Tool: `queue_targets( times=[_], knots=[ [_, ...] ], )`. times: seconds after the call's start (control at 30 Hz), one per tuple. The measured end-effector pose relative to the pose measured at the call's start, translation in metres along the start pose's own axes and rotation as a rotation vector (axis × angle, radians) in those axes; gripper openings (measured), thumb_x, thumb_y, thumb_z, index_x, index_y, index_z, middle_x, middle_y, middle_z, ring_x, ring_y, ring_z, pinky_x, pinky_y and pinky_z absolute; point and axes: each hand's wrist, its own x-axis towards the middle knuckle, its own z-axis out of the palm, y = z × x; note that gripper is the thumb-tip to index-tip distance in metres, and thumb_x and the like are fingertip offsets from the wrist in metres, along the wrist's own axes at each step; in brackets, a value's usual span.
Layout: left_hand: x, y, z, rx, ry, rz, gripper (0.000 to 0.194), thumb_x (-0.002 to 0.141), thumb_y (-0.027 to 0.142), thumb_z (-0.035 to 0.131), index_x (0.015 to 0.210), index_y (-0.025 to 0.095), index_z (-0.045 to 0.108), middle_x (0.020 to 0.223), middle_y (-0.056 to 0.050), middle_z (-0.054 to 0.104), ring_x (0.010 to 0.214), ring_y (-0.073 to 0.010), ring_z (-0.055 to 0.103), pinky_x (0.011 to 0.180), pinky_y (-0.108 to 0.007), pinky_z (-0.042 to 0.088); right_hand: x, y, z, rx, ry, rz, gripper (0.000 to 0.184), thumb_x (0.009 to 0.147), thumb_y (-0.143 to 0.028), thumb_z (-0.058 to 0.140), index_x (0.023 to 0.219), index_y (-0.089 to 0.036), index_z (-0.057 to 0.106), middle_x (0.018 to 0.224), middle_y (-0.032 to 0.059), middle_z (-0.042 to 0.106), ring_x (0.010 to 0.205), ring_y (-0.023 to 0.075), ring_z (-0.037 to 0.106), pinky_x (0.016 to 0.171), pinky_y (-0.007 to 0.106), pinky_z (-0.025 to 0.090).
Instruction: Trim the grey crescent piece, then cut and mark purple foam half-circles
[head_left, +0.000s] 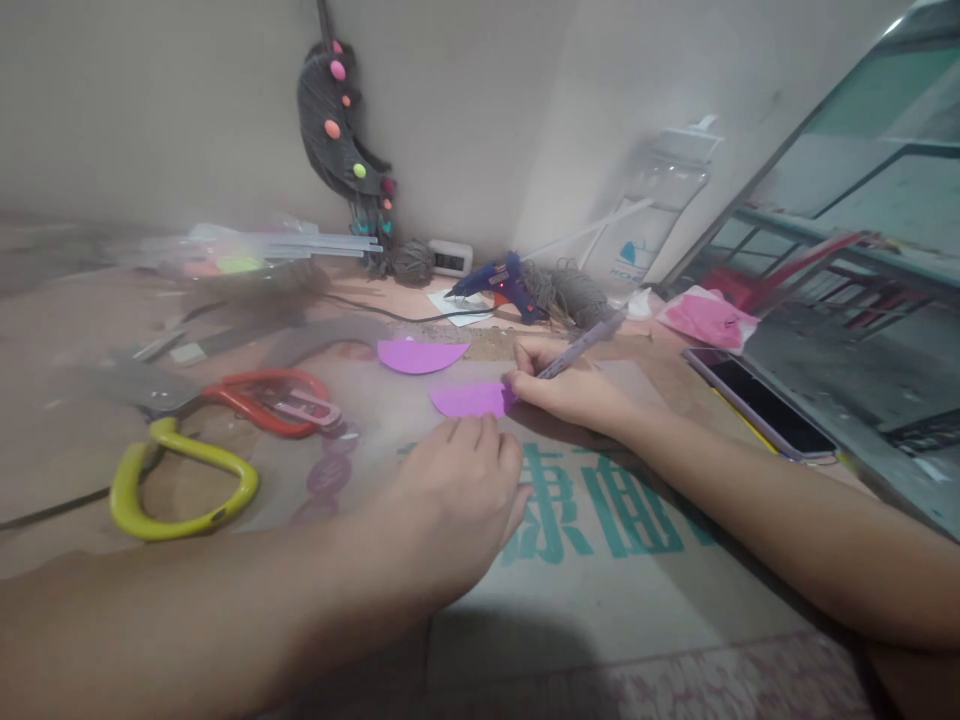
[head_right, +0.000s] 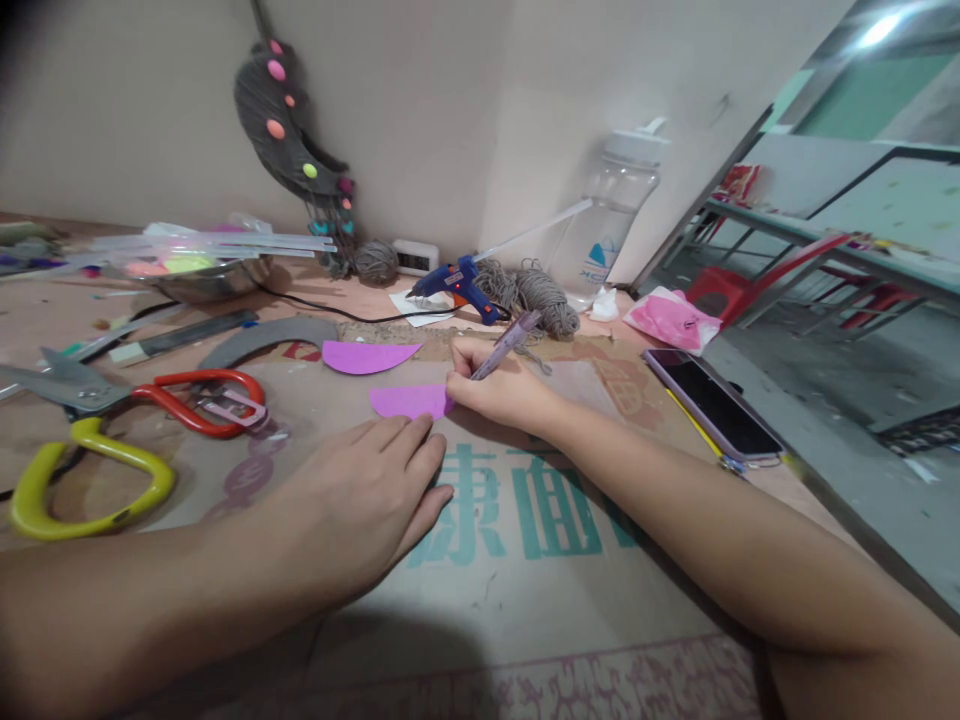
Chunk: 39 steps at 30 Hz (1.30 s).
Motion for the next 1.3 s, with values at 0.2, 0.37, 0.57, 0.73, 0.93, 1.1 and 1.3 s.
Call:
queue_targets(
  times=[0.2, 0.37, 0.57, 0.73, 0.93, 1.1, 1.3],
  knots=[
    [0.001, 0.0, -0.001, 0.013, 0.008, -0.007, 0.036, 0.099, 0.031, 0.044, 0.102, 0.007, 0.071, 0.091, -0.018, 0.072, 0.078, -0.029, 0.067, 0.066, -0.04, 0.052, 0.004, 0.009, 0.003, -0.002, 0.037, -0.071, 0.023, 0.076, -0.02, 0.055, 0.062, -0.022, 0.037, 0.06, -0.0065, 0.04, 0.06, 0.0112, 0.04, 0.057, 0.026, 0.031],
    [0.002, 0.001, 0.0, 0.014, -0.006, -0.005, 0.037, 0.1, 0.031, 0.042, 0.101, 0.008, 0.07, 0.091, -0.018, 0.071, 0.079, -0.0291, 0.067, 0.066, -0.04, 0.052, 0.004, 0.009, 0.004, 0.003, 0.055, -0.071, 0.023, 0.077, -0.023, 0.055, 0.063, -0.023, 0.037, 0.061, -0.0059, 0.043, 0.061, 0.0119, 0.042, 0.059, 0.026, 0.032],
    [0.0, 0.001, 0.002, 0.002, -0.003, -0.004, 0.035, 0.1, 0.031, 0.042, 0.102, 0.008, 0.069, 0.09, -0.017, 0.07, 0.08, -0.0297, 0.066, 0.066, -0.04, 0.051, 0.003, 0.005, 0.003, -0.021, 0.113, -0.014, 0.023, 0.078, -0.025, 0.055, 0.063, -0.023, 0.037, 0.059, -0.0058, 0.042, 0.059, 0.0122, 0.041, 0.058, 0.026, 0.031],
    [0.0, 0.0, 0.003, -0.007, -0.008, -0.008, 0.037, 0.1, 0.032, 0.041, 0.102, 0.008, 0.068, 0.09, -0.018, 0.07, 0.08, -0.0304, 0.066, 0.066, -0.041, 0.051, 0.003, 0.007, 0.004, -0.033, 0.091, -0.02, 0.023, 0.078, -0.027, 0.055, 0.064, -0.023, 0.037, 0.061, -0.0053, 0.043, 0.062, 0.0131, 0.042, 0.059, 0.027, 0.032],
    [0.0, 0.0, 0.002, -0.002, 0.01, -0.003, 0.034, 0.099, 0.031, 0.043, 0.099, 0.008, 0.068, 0.088, -0.017, 0.069, 0.08, -0.0307, 0.066, 0.066, -0.041, 0.051, 0.005, 0.01, 0.006, -0.028, 0.107, -0.094, 0.022, 0.075, -0.022, 0.053, 0.063, -0.023, 0.035, 0.063, -0.0045, 0.043, 0.064, 0.0137, 0.042, 0.062, 0.027, 0.033],
    [0.001, 0.0, 0.001, 0.01, 0.01, 0.005, 0.033, 0.099, 0.032, 0.045, 0.096, 0.009, 0.068, 0.083, -0.014, 0.069, 0.076, -0.0271, 0.065, 0.067, -0.038, 0.051, 0.006, 0.014, 0.006, -0.011, 0.101, -0.136, 0.022, 0.073, -0.02, 0.052, 0.062, -0.024, 0.033, 0.064, -0.0037, 0.043, 0.067, 0.0145, 0.043, 0.064, 0.028, 0.033],
    [0.001, 0.0, 0.002, 0.007, 0.011, -0.004, 0.035, 0.1, 0.031, 0.043, 0.099, 0.008, 0.069, 0.087, -0.016, 0.07, 0.079, -0.029, 0.067, 0.067, -0.04, 0.051, 0.006, 0.014, 0.005, -0.001, 0.083, -0.138, 0.023, 0.073, -0.019, 0.051, 0.061, -0.024, 0.032, 0.063, -0.0039, 0.042, 0.065, 0.0141, 0.042, 0.062, 0.028, 0.033]
  ],
)
